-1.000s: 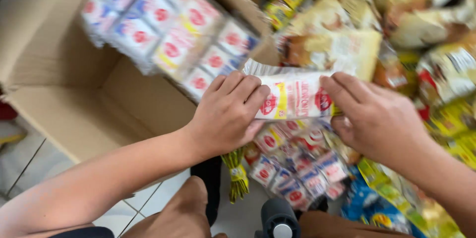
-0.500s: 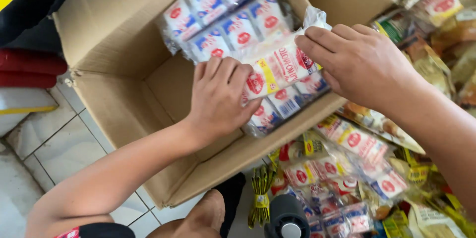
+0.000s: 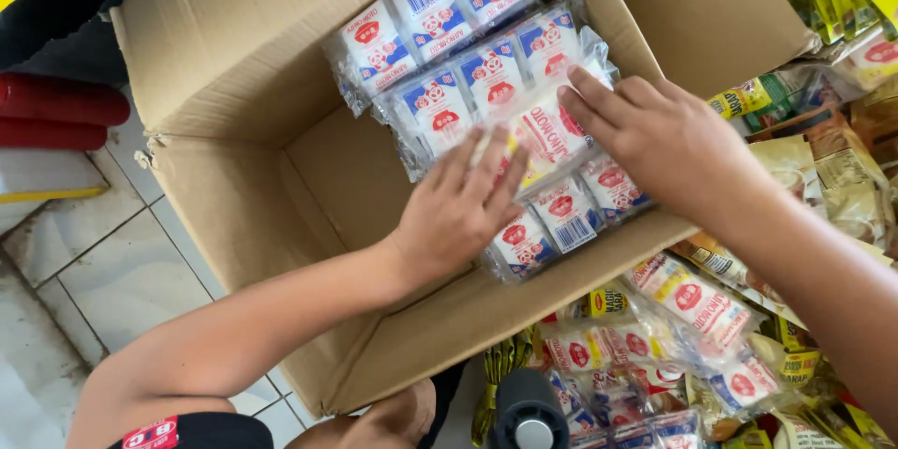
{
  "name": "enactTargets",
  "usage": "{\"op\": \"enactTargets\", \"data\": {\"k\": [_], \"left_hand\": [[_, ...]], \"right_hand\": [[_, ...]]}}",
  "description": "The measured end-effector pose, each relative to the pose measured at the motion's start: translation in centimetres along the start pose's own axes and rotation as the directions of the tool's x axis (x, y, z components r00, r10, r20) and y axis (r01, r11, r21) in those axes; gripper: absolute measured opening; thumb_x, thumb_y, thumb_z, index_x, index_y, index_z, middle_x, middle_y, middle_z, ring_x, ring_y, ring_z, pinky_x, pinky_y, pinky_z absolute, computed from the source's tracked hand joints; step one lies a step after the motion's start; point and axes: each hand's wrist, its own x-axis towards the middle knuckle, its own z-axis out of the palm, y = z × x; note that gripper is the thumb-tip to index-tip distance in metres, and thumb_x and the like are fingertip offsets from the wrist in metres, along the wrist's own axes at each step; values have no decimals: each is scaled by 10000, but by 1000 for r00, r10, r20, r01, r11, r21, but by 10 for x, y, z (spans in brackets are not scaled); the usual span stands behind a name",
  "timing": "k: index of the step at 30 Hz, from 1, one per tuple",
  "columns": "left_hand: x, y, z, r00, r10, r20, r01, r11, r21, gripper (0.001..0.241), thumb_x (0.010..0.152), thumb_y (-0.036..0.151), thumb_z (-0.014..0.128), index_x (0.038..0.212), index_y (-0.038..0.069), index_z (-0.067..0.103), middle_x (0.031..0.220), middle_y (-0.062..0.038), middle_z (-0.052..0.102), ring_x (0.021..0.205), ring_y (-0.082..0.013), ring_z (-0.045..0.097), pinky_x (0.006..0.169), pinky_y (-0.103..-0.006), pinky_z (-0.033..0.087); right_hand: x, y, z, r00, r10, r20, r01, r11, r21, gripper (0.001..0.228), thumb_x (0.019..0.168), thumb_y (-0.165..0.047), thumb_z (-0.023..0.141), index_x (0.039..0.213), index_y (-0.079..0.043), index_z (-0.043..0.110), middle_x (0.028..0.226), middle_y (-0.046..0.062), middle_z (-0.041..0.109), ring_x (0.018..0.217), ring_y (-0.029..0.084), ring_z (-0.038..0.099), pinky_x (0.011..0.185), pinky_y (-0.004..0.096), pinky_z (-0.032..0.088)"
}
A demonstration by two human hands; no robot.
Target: The person packs seasoning and creamer packets into cardboard boxes while sorting them from a pile on the floor.
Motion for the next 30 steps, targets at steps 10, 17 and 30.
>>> {"op": "enactTargets", "data": {"k": [10,17,30], "left_hand": [[-20,-1,25,976,-3,217,32,991,-132,682,1000,339,591,1519,-70,420,1568,-289,419,1464,-413,426,1195,-494,357],[-15,-4,19,980,-26,197,74,967,-243,677,991,339,609,1508,-63,436,1567,-301,406,1462,-429,425,1201,-504,362],[53,51,-57,999,31,-16,-35,921,-387,693,1123,384,660,1621,43,320,1669,-242,331,1509,-399,466,1248,-493,366]], "right_hand": [[-17,-37,16,994,88,-62,-85,995,43,625,819,-100,552,1412,89,499,1520,232,463,1424,368,455,1163,427,399],[-17,-36,15,992,121,-35,-117,988,98,695,763,-72,580,1434,84,489,1534,222,461,1444,345,436,1158,396,400],[-107,-47,-37,916,216,-338,-222,975,23,463,922,-46,656,1353,118,613,1443,250,575,1359,347,579,1143,394,484]]}}
